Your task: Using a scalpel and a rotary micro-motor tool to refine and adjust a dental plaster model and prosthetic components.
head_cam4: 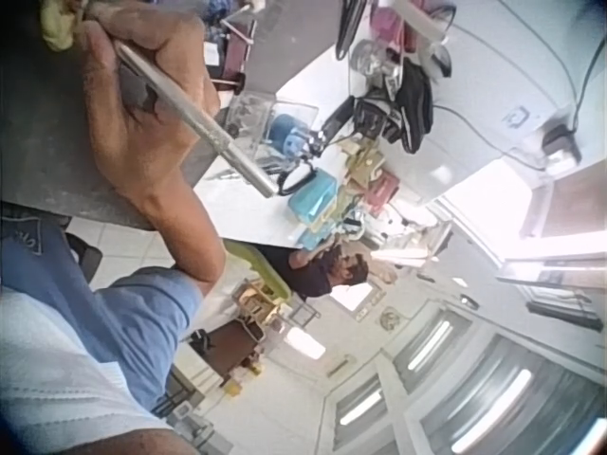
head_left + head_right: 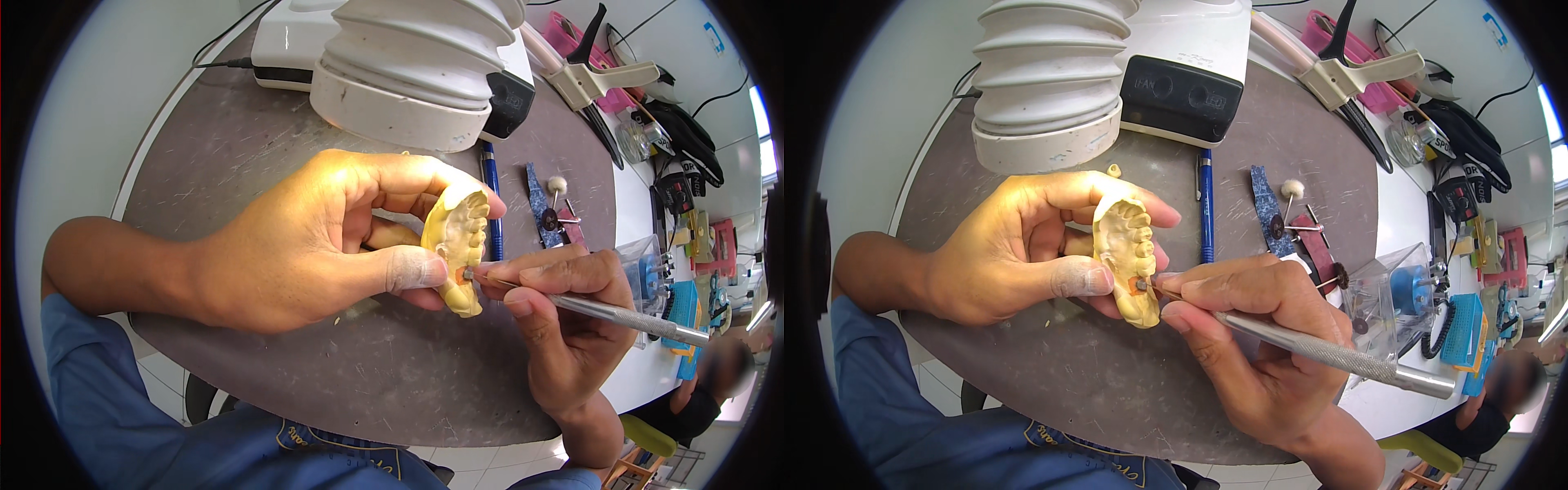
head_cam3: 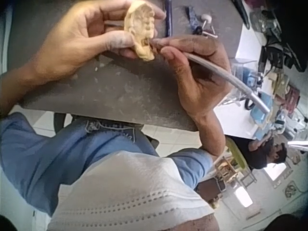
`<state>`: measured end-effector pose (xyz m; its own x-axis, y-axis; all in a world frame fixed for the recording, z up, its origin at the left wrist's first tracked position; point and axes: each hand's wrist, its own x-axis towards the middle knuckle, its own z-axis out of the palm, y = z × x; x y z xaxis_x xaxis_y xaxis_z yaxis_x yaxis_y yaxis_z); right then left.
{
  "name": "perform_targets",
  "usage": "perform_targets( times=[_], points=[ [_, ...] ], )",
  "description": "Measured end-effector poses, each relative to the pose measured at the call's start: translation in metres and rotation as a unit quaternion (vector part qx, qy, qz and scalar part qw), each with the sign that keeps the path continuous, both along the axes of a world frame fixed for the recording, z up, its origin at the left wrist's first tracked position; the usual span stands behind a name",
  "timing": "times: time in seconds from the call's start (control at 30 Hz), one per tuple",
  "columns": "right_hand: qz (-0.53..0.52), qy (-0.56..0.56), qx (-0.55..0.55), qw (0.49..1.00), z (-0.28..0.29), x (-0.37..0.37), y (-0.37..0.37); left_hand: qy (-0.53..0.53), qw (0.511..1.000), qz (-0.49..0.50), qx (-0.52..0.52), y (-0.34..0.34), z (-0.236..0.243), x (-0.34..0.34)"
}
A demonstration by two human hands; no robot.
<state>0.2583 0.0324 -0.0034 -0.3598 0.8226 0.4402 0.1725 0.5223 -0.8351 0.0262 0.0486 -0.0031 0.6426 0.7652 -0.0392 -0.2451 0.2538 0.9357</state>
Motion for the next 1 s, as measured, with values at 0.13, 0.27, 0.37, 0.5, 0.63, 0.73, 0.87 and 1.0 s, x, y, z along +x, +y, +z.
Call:
perform_targets(
  times=[0.13,0.27,0.37,0.5,0.63,0.73,0.87,1.0],
  points=[
    [0.028,-0.035,0.029,0.999,0.001,-0.002,-0.001,0.006,1.0,-0.009,-0.011,0.0,0.001,-0.002],
    [0.0,-0.012,0.032,0.999,-0.001,-0.003,-0.002,0.008,1.0,-0.01,-0.001,0.0,-0.001,-0.001],
    [-0.004,-0.033,0.043,0.999,0.0,-0.002,-0.002,0.002,1.0,-0.006,0.009,0.001,-0.003,-0.001],
    [-0.008,-0.032,0.019,0.999,0.005,-0.003,-0.002,0.006,1.0,-0.009,0.008,0.0,-0.003,-0.001],
    [-0.027,-0.065,-0.105,0.992,0.017,-0.001,-0.002,0.032,0.998,0.003,0.061,0.0,-0.007,-0.001],
    [-0.025,-0.056,-0.175,0.983,0.016,0.0,-0.001,0.007,0.997,0.005,0.074,-0.001,-0.009,0.001],
    [-0.017,0.021,-0.251,0.968,0.016,-0.002,0.001,0.006,0.996,0.004,0.092,-0.001,-0.011,0.003],
    [-0.006,0.075,-0.296,0.952,0.015,0.0,0.002,0.014,0.997,-0.013,0.078,0.001,-0.008,0.003]
  ],
)
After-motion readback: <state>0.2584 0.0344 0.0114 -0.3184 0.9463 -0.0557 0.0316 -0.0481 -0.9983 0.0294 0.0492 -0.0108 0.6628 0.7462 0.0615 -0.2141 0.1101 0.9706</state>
